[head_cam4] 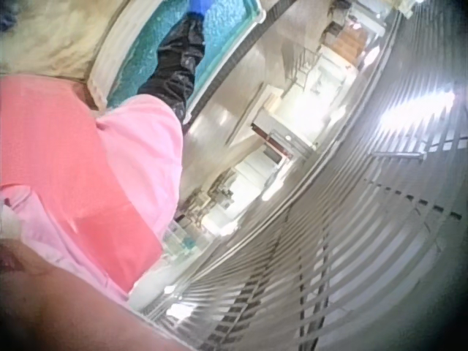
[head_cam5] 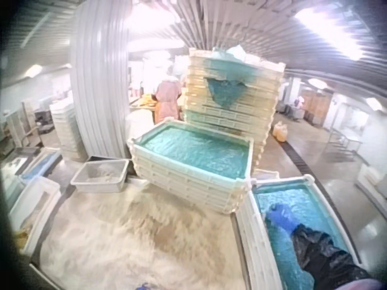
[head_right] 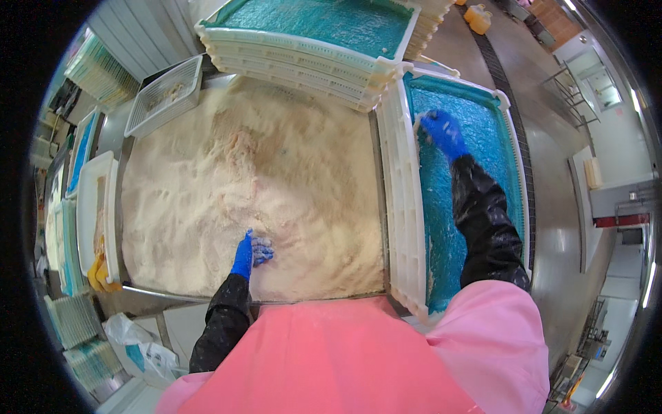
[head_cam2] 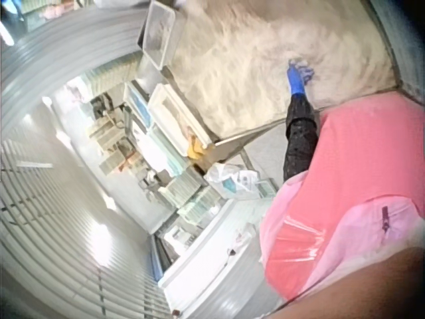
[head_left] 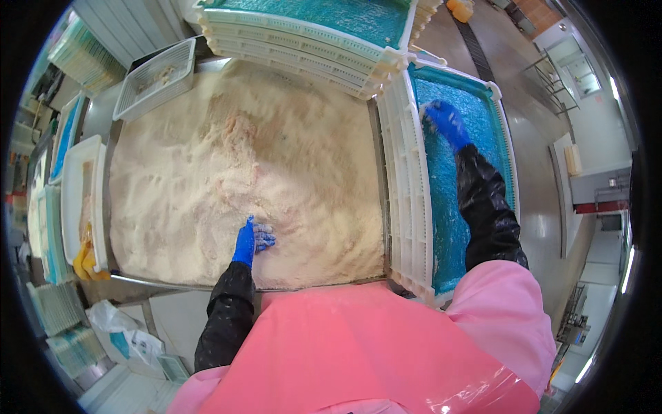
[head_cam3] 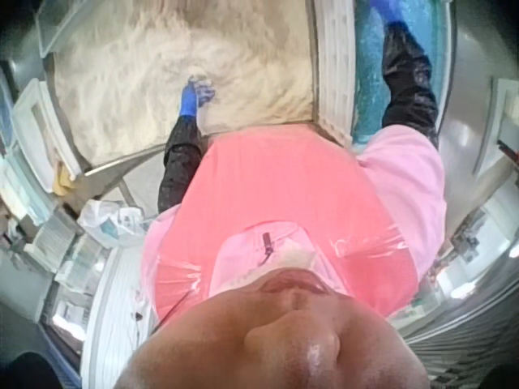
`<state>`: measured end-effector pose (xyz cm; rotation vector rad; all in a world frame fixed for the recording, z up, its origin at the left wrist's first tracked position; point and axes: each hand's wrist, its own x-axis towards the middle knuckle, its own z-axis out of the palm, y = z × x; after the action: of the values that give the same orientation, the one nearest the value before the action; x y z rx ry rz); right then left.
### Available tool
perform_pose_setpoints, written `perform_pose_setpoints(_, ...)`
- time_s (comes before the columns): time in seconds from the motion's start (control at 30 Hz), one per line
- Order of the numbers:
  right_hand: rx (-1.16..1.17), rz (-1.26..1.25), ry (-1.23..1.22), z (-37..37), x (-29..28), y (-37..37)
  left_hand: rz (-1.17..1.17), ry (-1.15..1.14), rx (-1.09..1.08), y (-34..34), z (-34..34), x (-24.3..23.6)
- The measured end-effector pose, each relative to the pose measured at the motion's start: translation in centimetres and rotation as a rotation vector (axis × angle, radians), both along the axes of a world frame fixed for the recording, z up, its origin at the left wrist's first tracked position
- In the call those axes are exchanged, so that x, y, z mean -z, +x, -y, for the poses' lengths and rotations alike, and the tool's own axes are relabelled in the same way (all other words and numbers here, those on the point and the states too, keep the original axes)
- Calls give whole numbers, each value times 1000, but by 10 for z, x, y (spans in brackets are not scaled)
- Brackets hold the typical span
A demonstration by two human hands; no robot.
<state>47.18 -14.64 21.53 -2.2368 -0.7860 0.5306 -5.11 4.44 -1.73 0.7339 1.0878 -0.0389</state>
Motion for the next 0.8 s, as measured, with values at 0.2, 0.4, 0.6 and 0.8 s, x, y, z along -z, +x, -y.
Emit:
perform_pose_setpoints(0.2,180,223,91,46,7,-51,52,-1,23,0,0,5)
perform_pose_setpoints(0.4,33,259,-115,54,-5,-85,43,17,45,1,2,-7)
perform_pose_setpoints(0.6,252,384,116,56,12,-52,-36,63,23,4,1,-3)
perform_pose_setpoints(0.8,47,330,-37,47,-9,-61,-27,58,77,2,-6,2)
